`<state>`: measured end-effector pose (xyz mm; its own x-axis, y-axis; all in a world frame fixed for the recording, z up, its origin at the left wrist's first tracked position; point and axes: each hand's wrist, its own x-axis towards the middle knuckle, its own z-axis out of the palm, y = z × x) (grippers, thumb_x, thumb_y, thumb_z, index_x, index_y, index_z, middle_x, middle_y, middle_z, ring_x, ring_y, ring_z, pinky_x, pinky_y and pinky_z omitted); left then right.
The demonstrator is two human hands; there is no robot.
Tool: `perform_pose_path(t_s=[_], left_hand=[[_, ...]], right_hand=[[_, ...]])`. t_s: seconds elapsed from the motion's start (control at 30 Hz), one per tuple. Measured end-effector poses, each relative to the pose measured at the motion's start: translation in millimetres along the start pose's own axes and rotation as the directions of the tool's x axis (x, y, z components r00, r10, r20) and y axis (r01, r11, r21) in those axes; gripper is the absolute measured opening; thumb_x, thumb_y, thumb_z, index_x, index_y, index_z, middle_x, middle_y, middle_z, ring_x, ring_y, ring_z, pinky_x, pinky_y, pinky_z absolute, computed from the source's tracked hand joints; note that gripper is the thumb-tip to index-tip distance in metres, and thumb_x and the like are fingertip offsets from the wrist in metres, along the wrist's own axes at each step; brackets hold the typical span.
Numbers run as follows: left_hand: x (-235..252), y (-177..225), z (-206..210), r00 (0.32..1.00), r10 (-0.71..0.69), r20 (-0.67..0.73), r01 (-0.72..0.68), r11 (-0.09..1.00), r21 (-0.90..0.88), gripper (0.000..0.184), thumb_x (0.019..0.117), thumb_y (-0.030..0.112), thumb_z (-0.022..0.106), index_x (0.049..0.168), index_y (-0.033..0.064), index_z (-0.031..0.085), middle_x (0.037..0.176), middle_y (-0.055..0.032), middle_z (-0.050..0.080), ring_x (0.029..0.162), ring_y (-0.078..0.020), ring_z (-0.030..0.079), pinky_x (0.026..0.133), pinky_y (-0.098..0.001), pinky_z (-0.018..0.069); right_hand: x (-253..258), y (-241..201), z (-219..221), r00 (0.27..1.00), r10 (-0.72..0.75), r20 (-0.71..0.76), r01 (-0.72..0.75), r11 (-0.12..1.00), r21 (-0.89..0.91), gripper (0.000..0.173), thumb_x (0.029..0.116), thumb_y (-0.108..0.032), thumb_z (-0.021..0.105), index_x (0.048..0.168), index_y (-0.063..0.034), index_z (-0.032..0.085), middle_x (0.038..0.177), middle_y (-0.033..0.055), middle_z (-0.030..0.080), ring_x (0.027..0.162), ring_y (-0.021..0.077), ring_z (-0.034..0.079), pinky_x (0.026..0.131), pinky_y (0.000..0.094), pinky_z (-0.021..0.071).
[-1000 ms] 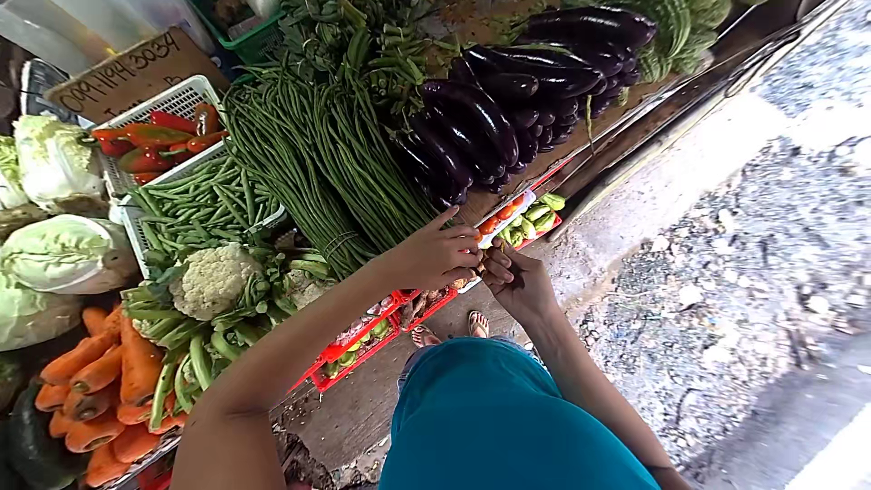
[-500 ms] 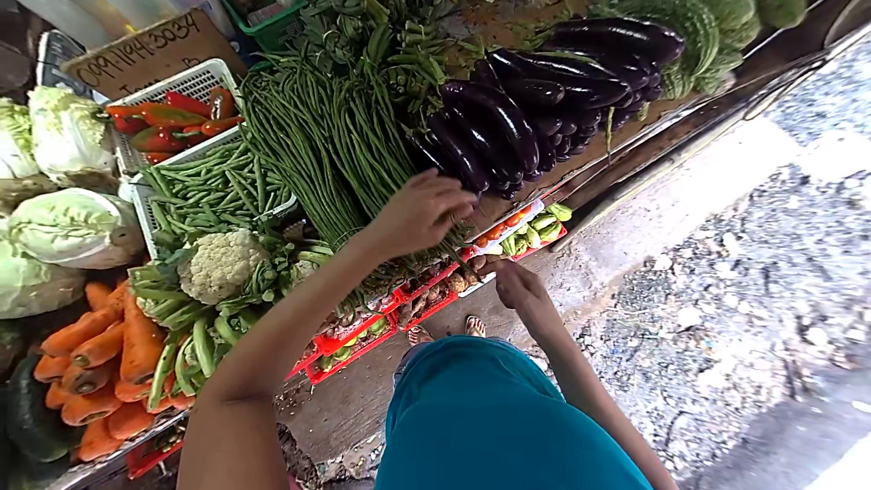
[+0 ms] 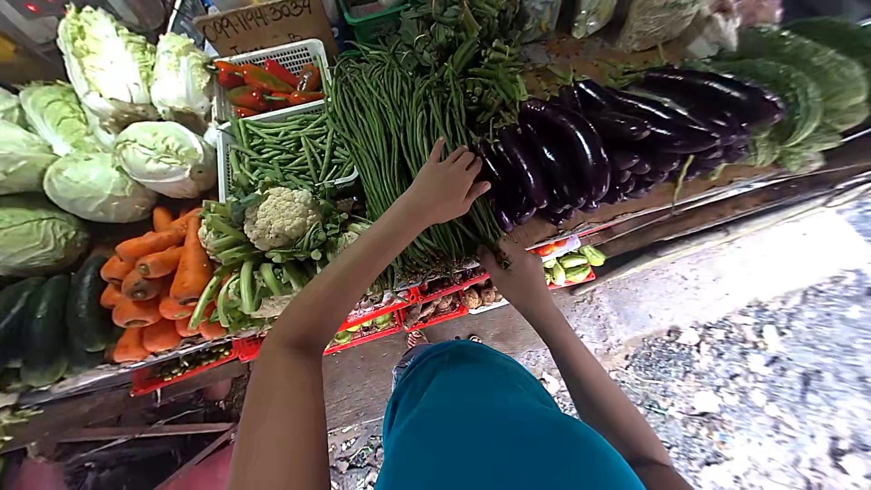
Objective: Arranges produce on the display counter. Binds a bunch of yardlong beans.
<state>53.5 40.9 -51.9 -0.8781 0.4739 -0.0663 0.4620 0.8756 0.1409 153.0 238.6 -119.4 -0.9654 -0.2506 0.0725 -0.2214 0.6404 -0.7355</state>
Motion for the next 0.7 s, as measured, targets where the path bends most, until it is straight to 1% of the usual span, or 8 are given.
perform_pose_path(t_s=[0.1, 0.2, 0.3, 0.37, 0.5, 0.57, 0.63, 0.7], left_hand=[[-3.5, 2.2, 8.8, 0.995, 0.046, -0.086, -0.043, 0.998, 0.034, 0.064, 0.1111, 0.049, 0.025, 0.152, 0.005, 0.048, 0.157, -0.0162, 0.046, 0.153, -0.0342, 0.03, 0.125, -0.0633, 0.0062], [-2.2, -9.4, 30.8, 0.982, 0.119, -0.148, -0.112, 0.992, 0.053, 0.058, 0.1111, 0.044, 0.032, 0.152, 0.0059, 0.048, 0.159, -0.0132, 0.044, 0.154, -0.0304, 0.029, 0.125, -0.0643, 0.0033], [-8.2, -10.7, 42.4, 0.993, 0.011, -0.121, -0.026, 0.992, -0.124, 0.059, 0.112, 0.043, 0.03, 0.156, 0.0051, 0.042, 0.164, -0.0116, 0.036, 0.158, -0.0298, 0.019, 0.125, -0.0642, -0.0001], [-19.7, -0.4, 36.4, 0.973, -0.03, -0.228, -0.032, 0.964, -0.265, 0.059, 0.111, 0.042, 0.036, 0.157, 0.0057, 0.039, 0.166, -0.0147, 0.032, 0.158, -0.0327, 0.017, 0.126, -0.0629, 0.0023], [-36.9, 27.4, 25.0, 0.855, 0.057, -0.515, -0.323, 0.837, -0.442, 0.041, 0.1038, 0.031, 0.059, 0.138, 0.0079, 0.064, 0.145, -0.0128, 0.059, 0.145, -0.0286, 0.044, 0.123, -0.05, 0.0308], [-39.5, 35.7, 23.5, 0.853, 0.084, -0.516, -0.422, 0.691, -0.586, 0.038, 0.1058, 0.022, 0.057, 0.136, -0.0004, 0.062, 0.13, -0.0138, 0.067, 0.126, -0.021, 0.062, 0.11, -0.0383, 0.0494], [-45.8, 45.0, 22.1, 0.887, -0.012, -0.461, -0.382, 0.541, -0.749, 0.042, 0.1095, 0.019, 0.048, 0.145, -0.0045, 0.051, 0.126, -0.0154, 0.068, 0.115, -0.0184, 0.068, 0.103, -0.0346, 0.0548], [-57.2, 57.7, 19.7, 0.897, -0.174, -0.406, -0.308, 0.41, -0.858, 0.044, 0.1087, 0.019, 0.05, 0.149, 0.0003, 0.048, 0.129, -0.0131, 0.066, 0.11, -0.0164, 0.069, 0.096, -0.0334, 0.058]], right_hand=[[-5.9, 2.0, -9.8, 0.992, 0.093, 0.081, -0.082, 0.989, -0.126, 0.049, 0.0991, -0.049, 0.064, 0.111, -0.0014, 0.07, 0.086, 0.0177, 0.071, 0.078, 0.0344, 0.07, 0.073, 0.0574, 0.0559], [-21.3, 1.3, -34.0, 0.969, 0.189, 0.162, -0.147, 0.96, -0.238, 0.076, 0.0891, -0.059, 0.072, 0.138, -0.0032, 0.055, 0.097, 0.0195, 0.069, 0.084, 0.0379, 0.068, 0.076, 0.0608, 0.0547], [-38.4, 10.3, -52.2, 0.997, 0.02, 0.078, -0.016, 0.999, -0.048, 0.057, 0.0944, -0.035, 0.068, 0.137, 0.0001, 0.053, 0.098, 0.0104, 0.068, 0.078, 0.0173, 0.066, 0.068, 0.0356, 0.0568], [-39.6, 7.8, -64.3, 0.995, -0.023, 0.1, 0.0, 0.975, 0.224, 0.04, 0.1012, -0.015, 0.056, 0.137, 0.0022, 0.052, 0.112, 0.0083, 0.07, 0.091, 0.0106, 0.071, 0.078, 0.0275, 0.0613], [-15.8, -9.9, -62.4, 1.0, -0.019, 0.02, 0.004, 0.798, 0.603, 0.026, 0.1054, -0.005, 0.05, 0.13, 0.001, 0.055, 0.118, 0.0113, 0.073, 0.104, 0.0236, 0.075, 0.089, 0.0408, 0.0654], [4.2, -15.3, -54.6, 0.998, -0.028, -0.06, 0.06, 0.762, 0.645, 0.019, 0.1045, -0.006, 0.056, 0.123, -0.0037, 0.058, 0.114, 0.0092, 0.074, 0.101, 0.0234, 0.076, 0.086, 0.0422, 0.0663], [21.8, -19.9, -48.4, 0.985, -0.095, -0.142, 0.159, 0.808, 0.567, 0.021, 0.1006, -0.01, 0.065, 0.12, -0.0042, 0.067, 0.112, 0.0052, 0.071, 0.095, 0.0151, 0.073, 0.082, 0.0352, 0.0652], [32.5, -22.9, -42.2, 0.97, -0.13, -0.203, 0.212, 0.863, 0.459, 0.023, 0.0957, -0.007, 0.072, 0.119, -0.0035, 0.073, 0.112, 0.0061, 0.071, 0.092, 0.0101, 0.071, 0.08, 0.0282, 0.063]])
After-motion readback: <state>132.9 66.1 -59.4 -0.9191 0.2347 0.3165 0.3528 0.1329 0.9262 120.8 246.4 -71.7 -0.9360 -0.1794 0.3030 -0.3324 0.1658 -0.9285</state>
